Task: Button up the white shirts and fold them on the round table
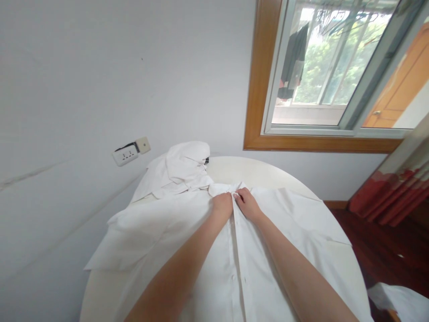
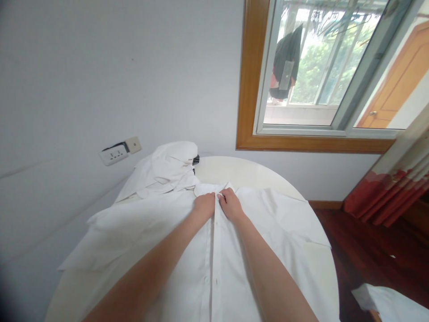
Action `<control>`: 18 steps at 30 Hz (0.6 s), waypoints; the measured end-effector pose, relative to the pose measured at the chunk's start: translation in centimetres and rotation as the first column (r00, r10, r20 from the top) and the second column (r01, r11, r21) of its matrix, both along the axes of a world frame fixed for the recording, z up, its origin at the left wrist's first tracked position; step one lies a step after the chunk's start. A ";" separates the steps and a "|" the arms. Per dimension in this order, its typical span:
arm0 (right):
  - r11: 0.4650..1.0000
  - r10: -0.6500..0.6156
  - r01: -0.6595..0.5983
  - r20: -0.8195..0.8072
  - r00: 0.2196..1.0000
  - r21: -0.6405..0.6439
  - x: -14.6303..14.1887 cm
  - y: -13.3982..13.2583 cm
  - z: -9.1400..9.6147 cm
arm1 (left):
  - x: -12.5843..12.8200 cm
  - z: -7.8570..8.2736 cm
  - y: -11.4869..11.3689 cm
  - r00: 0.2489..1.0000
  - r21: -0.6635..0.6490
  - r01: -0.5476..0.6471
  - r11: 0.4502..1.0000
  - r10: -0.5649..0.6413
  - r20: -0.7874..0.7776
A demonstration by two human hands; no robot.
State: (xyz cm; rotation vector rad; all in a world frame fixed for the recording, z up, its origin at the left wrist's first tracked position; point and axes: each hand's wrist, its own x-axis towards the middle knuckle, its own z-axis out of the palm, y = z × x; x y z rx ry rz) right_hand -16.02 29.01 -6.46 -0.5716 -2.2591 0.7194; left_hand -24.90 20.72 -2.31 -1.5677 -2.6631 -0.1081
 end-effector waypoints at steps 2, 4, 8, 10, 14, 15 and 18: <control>1.000 -0.008 0.008 0.004 1.000 -0.006 0.0 0.1 0.0 | 0.6 0.1 0.3 0.996 -0.002 -0.091 0.996 0.091 0.023; 1.000 -0.004 0.004 -0.011 1.000 -0.013 0.1 0.3 0.0 | 0.9 0.2 0.5 0.990 -0.012 -0.134 0.991 0.135 0.044; 0.999 0.049 -0.051 -0.100 0.994 -0.015 0.3 0.7 -0.2 | 0.2 0.3 0.5 0.997 -0.028 -0.019 0.999 0.021 0.071; 0.997 0.056 -0.063 -0.147 0.988 -0.045 0.3 0.7 -0.3 | -0.5 0.3 0.3 0.997 -0.016 0.034 0.999 -0.032 0.075; 0.990 -0.018 -0.005 -0.161 0.987 -0.139 0.3 0.1 0.0 | -1.8 0.0 -0.3 0.988 0.043 0.120 0.992 -0.124 0.097; 0.991 -0.040 0.020 -0.149 0.988 -0.132 0.3 -0.1 0.4 | -2.0 -0.2 -0.4 0.985 0.072 0.133 0.989 -0.140 0.104; 0.994 -0.111 0.110 -0.070 0.991 -0.019 0.3 -1.3 1.9 | -2.7 -0.8 -0.8 0.977 0.183 0.147 0.972 -0.171 0.124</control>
